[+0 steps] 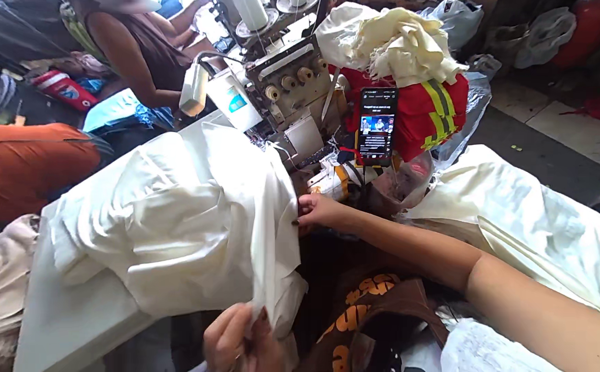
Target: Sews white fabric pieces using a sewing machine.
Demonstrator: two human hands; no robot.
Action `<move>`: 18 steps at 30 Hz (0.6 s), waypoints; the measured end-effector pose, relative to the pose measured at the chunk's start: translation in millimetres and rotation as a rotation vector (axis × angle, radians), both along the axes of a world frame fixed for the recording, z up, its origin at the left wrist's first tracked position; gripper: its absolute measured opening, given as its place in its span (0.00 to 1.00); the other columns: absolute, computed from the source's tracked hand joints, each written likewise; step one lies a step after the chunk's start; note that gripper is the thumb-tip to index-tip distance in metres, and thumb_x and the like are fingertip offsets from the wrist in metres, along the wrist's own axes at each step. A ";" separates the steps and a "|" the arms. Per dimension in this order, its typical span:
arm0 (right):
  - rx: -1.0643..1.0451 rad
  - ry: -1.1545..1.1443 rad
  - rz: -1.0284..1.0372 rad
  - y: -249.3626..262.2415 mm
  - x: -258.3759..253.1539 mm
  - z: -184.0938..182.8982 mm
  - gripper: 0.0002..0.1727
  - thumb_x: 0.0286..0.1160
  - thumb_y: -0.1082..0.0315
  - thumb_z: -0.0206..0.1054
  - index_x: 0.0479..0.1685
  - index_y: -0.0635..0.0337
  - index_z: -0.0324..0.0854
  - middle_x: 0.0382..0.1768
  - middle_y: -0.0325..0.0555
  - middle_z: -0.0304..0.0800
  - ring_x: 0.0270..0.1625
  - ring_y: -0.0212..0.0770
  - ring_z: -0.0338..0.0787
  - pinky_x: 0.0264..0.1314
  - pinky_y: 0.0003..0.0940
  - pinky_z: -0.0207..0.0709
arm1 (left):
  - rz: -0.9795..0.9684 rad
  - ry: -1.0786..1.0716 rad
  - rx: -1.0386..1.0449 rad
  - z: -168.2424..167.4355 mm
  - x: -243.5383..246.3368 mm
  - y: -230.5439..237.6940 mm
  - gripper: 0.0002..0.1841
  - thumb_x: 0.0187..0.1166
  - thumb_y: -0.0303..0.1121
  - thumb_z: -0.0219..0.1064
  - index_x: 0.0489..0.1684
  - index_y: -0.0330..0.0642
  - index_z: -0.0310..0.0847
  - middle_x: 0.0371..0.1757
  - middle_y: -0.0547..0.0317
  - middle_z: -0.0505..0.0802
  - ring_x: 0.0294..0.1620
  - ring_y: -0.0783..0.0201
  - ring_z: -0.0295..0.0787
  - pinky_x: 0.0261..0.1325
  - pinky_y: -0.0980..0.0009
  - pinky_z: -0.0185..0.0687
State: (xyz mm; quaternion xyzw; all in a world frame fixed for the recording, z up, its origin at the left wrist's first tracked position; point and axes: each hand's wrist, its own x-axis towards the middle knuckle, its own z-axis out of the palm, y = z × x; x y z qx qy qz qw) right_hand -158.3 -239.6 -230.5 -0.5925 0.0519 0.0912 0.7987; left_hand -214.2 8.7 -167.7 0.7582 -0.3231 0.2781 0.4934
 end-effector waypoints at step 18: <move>0.017 0.016 -0.003 1.2 -85.5 -7.9 0.06 0.70 0.80 0.72 0.42 0.67 0.86 0.35 0.45 0.92 0.34 0.32 0.91 0.41 0.30 0.89 | -0.105 -0.203 0.414 -70.2 -14.9 -26.2 0.07 0.81 0.30 0.69 0.48 0.45 0.93 0.41 0.52 0.95 0.38 0.60 0.91 0.39 0.70 0.85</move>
